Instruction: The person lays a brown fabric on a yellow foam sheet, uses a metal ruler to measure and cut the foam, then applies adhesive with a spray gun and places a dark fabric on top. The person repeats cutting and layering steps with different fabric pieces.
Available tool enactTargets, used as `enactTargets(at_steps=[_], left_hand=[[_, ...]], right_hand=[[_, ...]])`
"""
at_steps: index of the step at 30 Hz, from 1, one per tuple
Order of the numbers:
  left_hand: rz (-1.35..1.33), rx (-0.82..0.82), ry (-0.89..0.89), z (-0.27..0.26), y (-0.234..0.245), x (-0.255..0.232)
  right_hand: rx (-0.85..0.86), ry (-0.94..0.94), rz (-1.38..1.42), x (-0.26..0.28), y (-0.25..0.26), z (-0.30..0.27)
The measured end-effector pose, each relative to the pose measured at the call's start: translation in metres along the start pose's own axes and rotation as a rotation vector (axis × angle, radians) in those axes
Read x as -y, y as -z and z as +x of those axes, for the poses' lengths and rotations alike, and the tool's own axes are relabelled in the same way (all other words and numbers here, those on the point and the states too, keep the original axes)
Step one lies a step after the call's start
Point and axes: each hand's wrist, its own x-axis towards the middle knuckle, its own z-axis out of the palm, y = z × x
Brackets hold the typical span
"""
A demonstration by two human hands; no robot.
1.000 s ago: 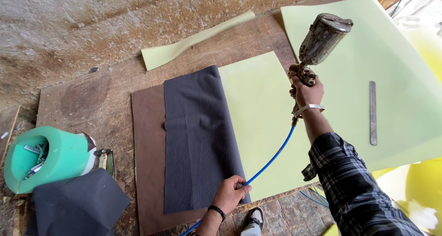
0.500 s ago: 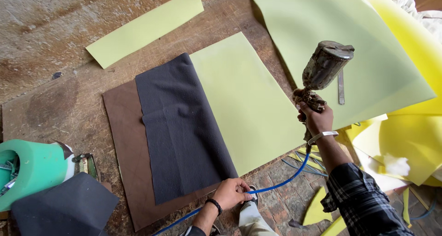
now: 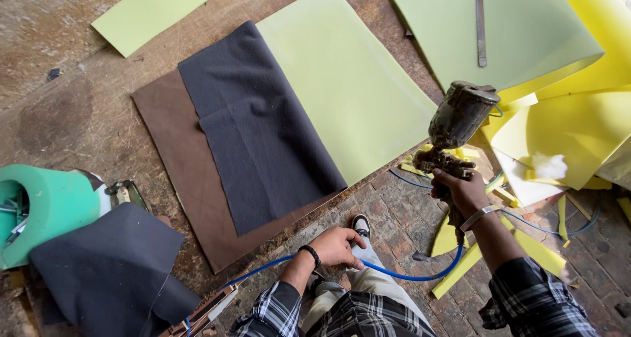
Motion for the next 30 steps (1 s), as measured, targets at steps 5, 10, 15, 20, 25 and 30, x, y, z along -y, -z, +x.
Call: enactTargets(at_steps=[5, 10, 15, 20, 25, 30], left_hand=[[0.066, 0.004, 0.026, -0.017, 0.008, 0.018], [-0.132, -0.125, 0.01, -0.029, 0.023, 0.032], [-0.159, -0.304, 0.052, -0.024, 0.036, 0.029], [-0.243, -0.436, 0.032, -0.006, 0.053, 0.014], [-0.13, -0.454, 0.085, 0.012, 0.051, 0.001], [-0.158, -0.244, -0.018, 0.03, 0.034, -0.01]], right_hand=[[0.089, -0.002, -0.061, 0.014, -0.046, -0.021], [0.092, 0.158, 0.065, 0.074, -0.08, 0.002], [0.08, 0.342, 0.074, 0.129, -0.11, 0.037], [0.062, 0.48, 0.144, 0.169, -0.127, 0.073], [0.034, 0.466, 0.117, 0.161, -0.101, 0.074], [-0.134, 0.247, -0.257, 0.115, -0.053, 0.051]])
